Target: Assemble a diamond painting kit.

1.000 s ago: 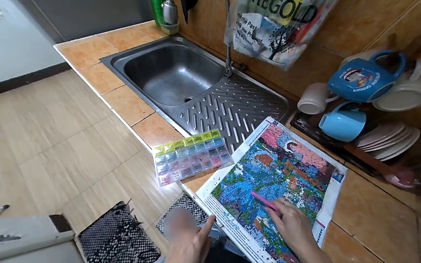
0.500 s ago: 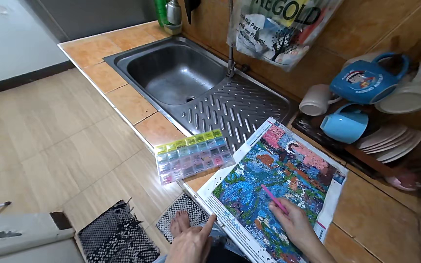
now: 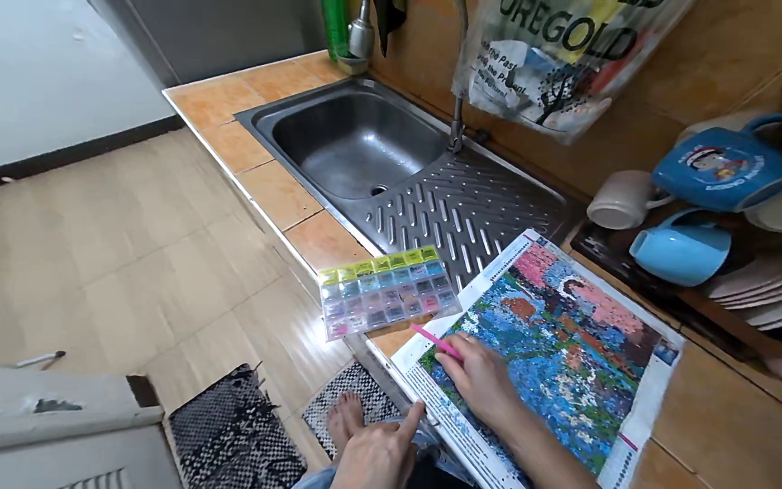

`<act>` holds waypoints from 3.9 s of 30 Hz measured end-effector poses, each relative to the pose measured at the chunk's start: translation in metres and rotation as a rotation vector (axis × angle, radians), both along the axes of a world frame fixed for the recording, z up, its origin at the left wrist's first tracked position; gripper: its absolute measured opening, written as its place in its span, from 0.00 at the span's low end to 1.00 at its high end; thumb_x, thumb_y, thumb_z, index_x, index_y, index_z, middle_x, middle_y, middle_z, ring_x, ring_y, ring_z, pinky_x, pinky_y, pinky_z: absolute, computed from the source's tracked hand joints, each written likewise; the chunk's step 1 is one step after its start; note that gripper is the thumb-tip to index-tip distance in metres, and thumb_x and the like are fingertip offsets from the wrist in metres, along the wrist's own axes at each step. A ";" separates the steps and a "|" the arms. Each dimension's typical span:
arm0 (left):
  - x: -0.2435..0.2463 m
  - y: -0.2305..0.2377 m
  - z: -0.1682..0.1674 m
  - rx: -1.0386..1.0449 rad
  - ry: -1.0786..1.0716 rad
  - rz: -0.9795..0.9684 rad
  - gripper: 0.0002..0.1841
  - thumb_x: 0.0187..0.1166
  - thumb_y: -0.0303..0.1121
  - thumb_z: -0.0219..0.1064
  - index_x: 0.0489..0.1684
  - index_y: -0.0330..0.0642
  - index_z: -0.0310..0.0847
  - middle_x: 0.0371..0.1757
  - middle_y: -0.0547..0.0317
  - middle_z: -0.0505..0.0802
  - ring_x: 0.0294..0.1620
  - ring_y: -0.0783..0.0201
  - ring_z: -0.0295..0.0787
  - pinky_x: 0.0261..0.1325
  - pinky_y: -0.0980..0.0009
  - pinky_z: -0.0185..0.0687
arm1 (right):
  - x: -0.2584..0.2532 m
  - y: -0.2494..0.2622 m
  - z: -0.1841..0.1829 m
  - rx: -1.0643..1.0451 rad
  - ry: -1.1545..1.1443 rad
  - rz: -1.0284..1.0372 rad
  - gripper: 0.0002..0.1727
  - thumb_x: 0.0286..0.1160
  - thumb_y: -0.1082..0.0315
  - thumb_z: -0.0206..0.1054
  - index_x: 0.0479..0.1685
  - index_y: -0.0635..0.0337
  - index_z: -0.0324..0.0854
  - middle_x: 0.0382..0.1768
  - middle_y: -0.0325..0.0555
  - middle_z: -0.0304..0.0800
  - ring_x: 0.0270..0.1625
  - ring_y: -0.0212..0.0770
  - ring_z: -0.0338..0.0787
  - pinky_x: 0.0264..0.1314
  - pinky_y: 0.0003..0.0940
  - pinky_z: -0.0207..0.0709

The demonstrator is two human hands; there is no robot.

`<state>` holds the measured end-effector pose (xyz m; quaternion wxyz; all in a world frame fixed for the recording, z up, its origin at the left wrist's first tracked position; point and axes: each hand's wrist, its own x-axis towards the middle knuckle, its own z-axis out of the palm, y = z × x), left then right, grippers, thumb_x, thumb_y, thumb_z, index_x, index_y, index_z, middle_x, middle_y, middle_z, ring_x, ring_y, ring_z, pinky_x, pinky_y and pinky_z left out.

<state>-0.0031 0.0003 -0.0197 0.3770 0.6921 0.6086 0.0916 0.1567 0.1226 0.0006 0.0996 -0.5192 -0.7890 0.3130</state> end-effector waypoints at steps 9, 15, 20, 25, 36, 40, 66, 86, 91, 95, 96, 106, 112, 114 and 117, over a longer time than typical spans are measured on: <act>-0.002 0.003 0.004 -0.093 0.003 -0.028 0.29 0.86 0.31 0.57 0.89 0.45 0.64 0.47 0.31 0.94 0.53 0.30 0.92 0.56 0.37 0.82 | -0.032 0.015 -0.001 -0.088 -0.196 0.117 0.17 0.88 0.65 0.58 0.51 0.69 0.88 0.48 0.61 0.89 0.54 0.57 0.89 0.61 0.51 0.79; -0.001 0.002 -0.001 -0.053 -0.015 -0.028 0.28 0.85 0.30 0.58 0.88 0.44 0.66 0.43 0.32 0.94 0.50 0.30 0.93 0.53 0.37 0.83 | -0.028 0.016 -0.007 -0.045 -0.117 0.091 0.14 0.84 0.65 0.65 0.45 0.70 0.89 0.43 0.60 0.89 0.48 0.55 0.90 0.55 0.51 0.80; -0.002 0.002 0.000 -0.070 -0.007 -0.027 0.28 0.86 0.30 0.57 0.89 0.45 0.66 0.44 0.31 0.94 0.51 0.31 0.93 0.53 0.37 0.83 | -0.031 0.015 -0.005 -0.023 -0.148 0.086 0.13 0.83 0.67 0.65 0.44 0.71 0.90 0.44 0.61 0.89 0.50 0.57 0.90 0.56 0.51 0.80; -0.002 0.003 -0.001 -0.062 0.001 -0.033 0.28 0.86 0.31 0.57 0.88 0.45 0.67 0.44 0.32 0.94 0.50 0.31 0.93 0.52 0.38 0.84 | -0.030 0.016 -0.004 -0.013 -0.133 0.092 0.13 0.83 0.70 0.63 0.43 0.69 0.91 0.41 0.59 0.89 0.48 0.55 0.89 0.54 0.50 0.80; -0.003 0.005 0.000 -0.078 0.001 -0.043 0.28 0.86 0.30 0.57 0.88 0.45 0.67 0.48 0.31 0.93 0.53 0.31 0.92 0.54 0.37 0.83 | -0.021 0.017 -0.009 0.051 0.044 -0.007 0.10 0.79 0.66 0.71 0.39 0.66 0.90 0.36 0.54 0.88 0.41 0.50 0.89 0.48 0.48 0.81; -0.003 0.005 -0.001 -0.080 -0.005 -0.045 0.28 0.86 0.30 0.57 0.88 0.46 0.67 0.48 0.31 0.93 0.53 0.31 0.92 0.55 0.37 0.83 | 0.001 0.022 0.000 0.031 0.239 -0.168 0.12 0.85 0.67 0.64 0.39 0.68 0.87 0.28 0.48 0.81 0.31 0.41 0.79 0.39 0.41 0.74; 0.001 0.003 0.006 -0.016 0.069 -0.037 0.28 0.85 0.30 0.59 0.87 0.42 0.68 0.38 0.33 0.94 0.42 0.31 0.94 0.46 0.36 0.84 | 0.125 -0.031 -0.013 -0.156 0.118 -0.370 0.09 0.73 0.68 0.67 0.45 0.64 0.87 0.24 0.34 0.75 0.25 0.27 0.71 0.32 0.26 0.67; 0.002 -0.001 -0.001 0.046 0.075 -0.026 0.28 0.83 0.30 0.60 0.86 0.42 0.70 0.36 0.35 0.94 0.38 0.33 0.94 0.42 0.37 0.85 | 0.109 -0.044 -0.007 -0.115 -0.092 -0.141 0.08 0.70 0.71 0.73 0.38 0.69 0.93 0.36 0.59 0.87 0.41 0.54 0.87 0.50 0.50 0.80; 0.002 -0.001 0.001 0.039 0.067 -0.025 0.28 0.82 0.30 0.61 0.85 0.41 0.70 0.36 0.35 0.94 0.38 0.32 0.94 0.43 0.37 0.85 | 0.104 -0.051 -0.009 0.080 -0.154 -0.065 0.06 0.67 0.72 0.73 0.36 0.67 0.94 0.35 0.61 0.90 0.40 0.59 0.92 0.44 0.56 0.85; 0.002 -0.001 0.000 0.046 0.070 -0.032 0.28 0.82 0.30 0.61 0.85 0.40 0.70 0.36 0.35 0.94 0.38 0.33 0.94 0.42 0.38 0.85 | 0.102 -0.051 -0.009 0.090 -0.179 -0.051 0.06 0.66 0.74 0.73 0.36 0.67 0.94 0.35 0.60 0.90 0.39 0.59 0.92 0.43 0.56 0.85; 0.002 -0.001 0.001 0.035 0.073 -0.033 0.29 0.83 0.30 0.61 0.86 0.41 0.69 0.36 0.35 0.94 0.39 0.33 0.94 0.43 0.38 0.85 | 0.102 -0.052 -0.008 0.091 -0.186 -0.047 0.06 0.66 0.74 0.73 0.36 0.68 0.93 0.35 0.61 0.90 0.39 0.59 0.92 0.42 0.56 0.85; 0.002 0.002 0.005 -0.051 0.071 -0.048 0.29 0.86 0.32 0.58 0.89 0.42 0.64 0.42 0.33 0.94 0.45 0.32 0.93 0.50 0.37 0.84 | 0.094 -0.047 -0.002 -0.063 -0.320 -0.068 0.12 0.75 0.68 0.67 0.44 0.72 0.88 0.46 0.65 0.89 0.45 0.62 0.92 0.46 0.57 0.83; 0.002 0.002 0.004 -0.025 0.064 -0.038 0.29 0.84 0.30 0.59 0.88 0.42 0.66 0.42 0.33 0.94 0.45 0.31 0.93 0.49 0.36 0.84 | 0.108 -0.039 -0.009 -0.147 -0.043 -0.192 0.12 0.75 0.69 0.63 0.38 0.73 0.86 0.36 0.58 0.84 0.37 0.48 0.83 0.43 0.43 0.77; 0.001 0.003 0.003 -0.021 0.054 -0.041 0.29 0.84 0.30 0.59 0.87 0.41 0.67 0.42 0.33 0.94 0.45 0.31 0.93 0.49 0.36 0.84 | 0.108 -0.037 -0.008 -0.140 0.016 -0.216 0.12 0.73 0.68 0.62 0.35 0.70 0.85 0.33 0.51 0.81 0.33 0.41 0.78 0.38 0.37 0.72; 0.002 0.004 0.004 -0.012 0.041 -0.037 0.28 0.85 0.30 0.59 0.87 0.39 0.68 0.43 0.32 0.94 0.46 0.31 0.94 0.50 0.36 0.84 | 0.091 -0.029 -0.002 -0.125 0.052 -0.191 0.12 0.73 0.68 0.62 0.36 0.70 0.85 0.34 0.51 0.81 0.34 0.40 0.79 0.38 0.37 0.74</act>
